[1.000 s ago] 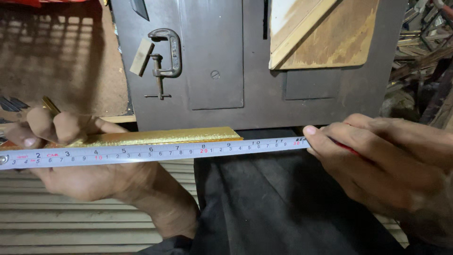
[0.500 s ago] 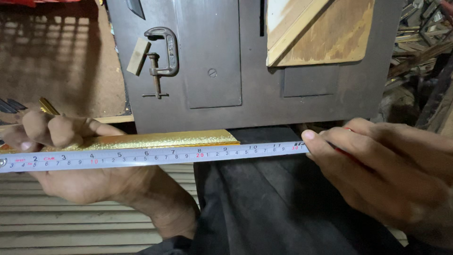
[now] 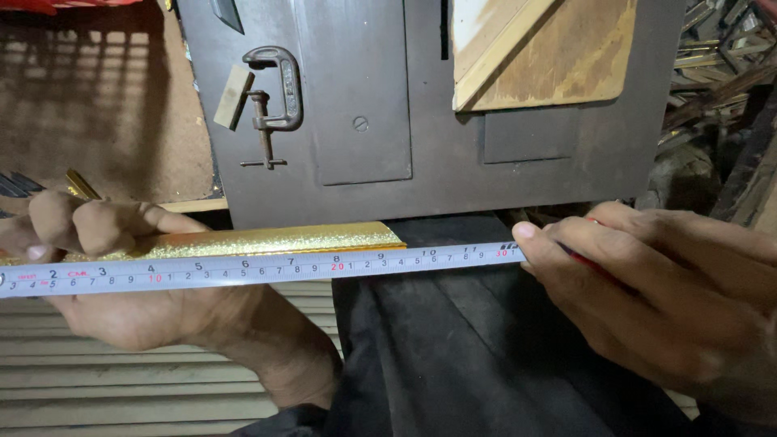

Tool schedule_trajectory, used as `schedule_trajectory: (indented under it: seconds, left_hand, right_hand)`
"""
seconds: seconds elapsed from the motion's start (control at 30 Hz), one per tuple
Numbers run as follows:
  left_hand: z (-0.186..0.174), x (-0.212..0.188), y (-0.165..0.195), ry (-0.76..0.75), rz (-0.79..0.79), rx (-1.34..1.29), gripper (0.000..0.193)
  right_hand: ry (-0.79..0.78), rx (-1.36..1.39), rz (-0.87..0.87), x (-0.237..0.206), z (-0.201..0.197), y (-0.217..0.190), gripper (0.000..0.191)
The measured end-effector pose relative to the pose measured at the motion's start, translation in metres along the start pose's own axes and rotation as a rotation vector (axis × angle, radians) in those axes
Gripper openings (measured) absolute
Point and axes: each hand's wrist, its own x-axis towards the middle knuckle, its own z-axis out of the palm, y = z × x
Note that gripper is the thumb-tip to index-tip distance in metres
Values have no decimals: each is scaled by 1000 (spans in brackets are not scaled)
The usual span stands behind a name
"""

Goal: The person measures and cuts gold decorative moulding pieces using a miter saw. They repeatedly measure the moulding with a tape measure, position it in the saw, and cut it to length, then stack the cut pieces on the table.

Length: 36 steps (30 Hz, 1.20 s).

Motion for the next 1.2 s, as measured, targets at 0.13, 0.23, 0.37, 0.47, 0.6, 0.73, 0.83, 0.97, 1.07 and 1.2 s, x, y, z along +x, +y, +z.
schedule_trajectory:
  seconds: [0.13,0.23,0.37,0.47,0.6,0.73,0.83,0.97,1.07,1.2]
  left_hand:
    - [-2,-5,-3,-21,38,68,21]
    - [-1,-4,-14,-23,57,82,22]
    - [1,-5,-32,87,-493,-1320,28]
    - [2,-10,-40,220,-790,-2000,34]
    - [3,-15,-41,397,-849,-1968,39]
    - [3,-13,-38,228,-864,-2001,43]
    - [2,-11,-36,272,-877,-2057,46]
    - [2,-11,-33,397,-921,-2135,43]
    - [2,-10,-31,242,-921,-2197,43]
    - [2,-10,-29,208,-902,-2244,40]
  right_hand:
    - [-97,6,94,-5,-6,-7,22]
    - [-123,-7,122,-7,-12,-11,21]
    - [-140,-66,56,-6,-13,-6,20]
    - [-27,-75,-15,-6,0,2,18]
    - [11,-84,-47,-12,5,5,17]
    - [34,-100,-82,-15,7,8,16]
    - [43,-99,-119,-14,9,10,16]
    - [52,-108,-91,-17,11,7,17]
    - [-25,-105,-93,-23,7,7,19]
    - [-111,-112,-75,-22,0,4,23]
